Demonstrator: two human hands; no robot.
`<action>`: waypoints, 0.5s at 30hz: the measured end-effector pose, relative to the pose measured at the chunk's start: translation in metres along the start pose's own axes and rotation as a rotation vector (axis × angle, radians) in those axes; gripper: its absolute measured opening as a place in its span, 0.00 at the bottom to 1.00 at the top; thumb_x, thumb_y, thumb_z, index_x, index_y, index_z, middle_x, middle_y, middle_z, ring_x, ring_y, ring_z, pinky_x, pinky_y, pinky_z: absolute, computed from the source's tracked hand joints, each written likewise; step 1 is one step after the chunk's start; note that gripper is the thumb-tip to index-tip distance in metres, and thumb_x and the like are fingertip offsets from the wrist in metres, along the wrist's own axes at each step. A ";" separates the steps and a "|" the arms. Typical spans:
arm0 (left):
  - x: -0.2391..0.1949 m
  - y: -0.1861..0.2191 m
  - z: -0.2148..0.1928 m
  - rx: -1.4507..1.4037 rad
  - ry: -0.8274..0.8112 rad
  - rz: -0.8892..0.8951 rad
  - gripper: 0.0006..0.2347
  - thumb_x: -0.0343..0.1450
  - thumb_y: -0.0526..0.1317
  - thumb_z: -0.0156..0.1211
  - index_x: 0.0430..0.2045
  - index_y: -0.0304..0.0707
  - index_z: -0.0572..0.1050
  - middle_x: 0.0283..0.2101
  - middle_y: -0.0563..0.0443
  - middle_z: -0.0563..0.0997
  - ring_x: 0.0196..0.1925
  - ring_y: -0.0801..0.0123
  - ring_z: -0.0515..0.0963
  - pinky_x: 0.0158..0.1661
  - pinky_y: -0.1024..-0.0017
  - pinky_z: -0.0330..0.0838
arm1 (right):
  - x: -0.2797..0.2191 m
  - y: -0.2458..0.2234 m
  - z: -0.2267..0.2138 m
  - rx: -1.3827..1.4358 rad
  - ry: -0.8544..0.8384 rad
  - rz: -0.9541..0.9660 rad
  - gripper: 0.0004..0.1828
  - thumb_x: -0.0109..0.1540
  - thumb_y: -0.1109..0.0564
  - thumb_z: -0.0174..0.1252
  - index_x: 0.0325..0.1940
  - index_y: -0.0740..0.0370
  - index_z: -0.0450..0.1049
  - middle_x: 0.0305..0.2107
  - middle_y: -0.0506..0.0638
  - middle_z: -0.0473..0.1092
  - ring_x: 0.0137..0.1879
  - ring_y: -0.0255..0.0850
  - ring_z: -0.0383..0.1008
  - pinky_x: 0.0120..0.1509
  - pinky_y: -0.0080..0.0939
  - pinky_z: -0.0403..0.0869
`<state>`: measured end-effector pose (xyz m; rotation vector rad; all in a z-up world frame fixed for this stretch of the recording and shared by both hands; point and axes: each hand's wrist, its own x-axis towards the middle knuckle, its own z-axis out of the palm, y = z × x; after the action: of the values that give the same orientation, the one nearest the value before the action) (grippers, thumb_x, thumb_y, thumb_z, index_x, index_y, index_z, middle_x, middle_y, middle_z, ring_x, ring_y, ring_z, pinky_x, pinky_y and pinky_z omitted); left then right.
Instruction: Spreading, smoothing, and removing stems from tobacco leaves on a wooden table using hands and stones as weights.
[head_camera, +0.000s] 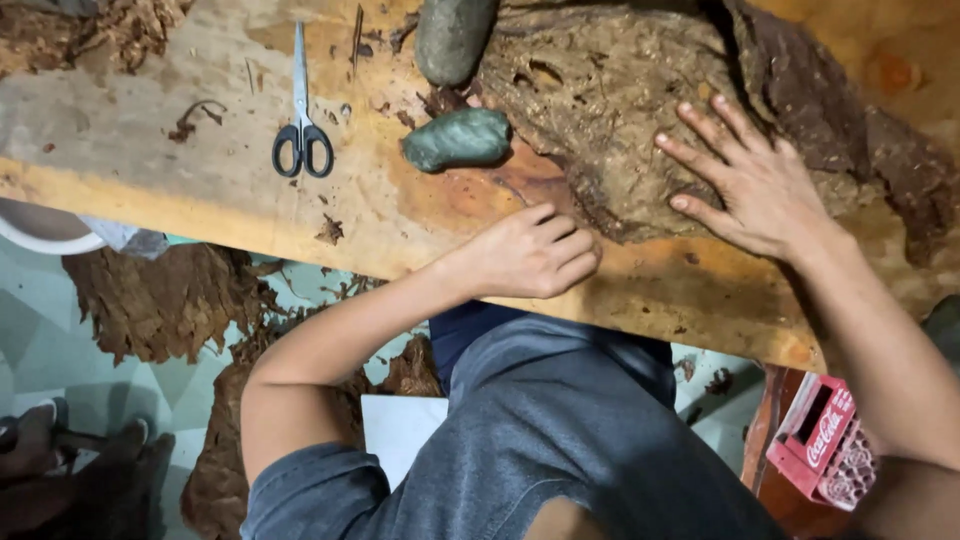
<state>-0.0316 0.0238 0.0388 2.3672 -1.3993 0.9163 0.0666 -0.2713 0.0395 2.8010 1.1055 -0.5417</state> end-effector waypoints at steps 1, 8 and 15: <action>-0.006 0.003 0.000 -0.002 -0.061 -0.016 0.07 0.76 0.34 0.52 0.27 0.44 0.73 0.28 0.54 0.72 0.27 0.69 0.69 0.31 0.72 0.61 | 0.000 0.000 0.000 0.015 0.032 -0.014 0.42 0.64 0.27 0.29 0.82 0.37 0.46 0.81 0.44 0.37 0.85 0.46 0.33 0.65 0.74 0.66; -0.015 0.004 0.042 -0.095 -0.210 -0.191 0.11 0.76 0.38 0.55 0.51 0.36 0.78 0.57 0.46 0.76 0.60 0.58 0.74 0.52 0.63 0.67 | -0.013 -0.018 0.019 0.063 0.691 -0.243 0.26 0.68 0.56 0.70 0.69 0.64 0.75 0.68 0.69 0.72 0.73 0.66 0.71 0.83 0.72 0.51; -0.011 0.011 0.025 -0.080 -0.130 -0.231 0.02 0.73 0.36 0.59 0.36 0.41 0.76 0.45 0.48 0.78 0.53 0.56 0.76 0.51 0.60 0.69 | -0.034 -0.031 0.012 0.213 0.077 -0.027 0.34 0.68 0.36 0.37 0.79 0.37 0.48 0.79 0.47 0.37 0.82 0.45 0.33 0.80 0.67 0.31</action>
<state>-0.0347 0.0131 0.0112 2.4997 -1.1486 0.6440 0.0190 -0.2727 0.0417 3.0166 1.1661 -0.5915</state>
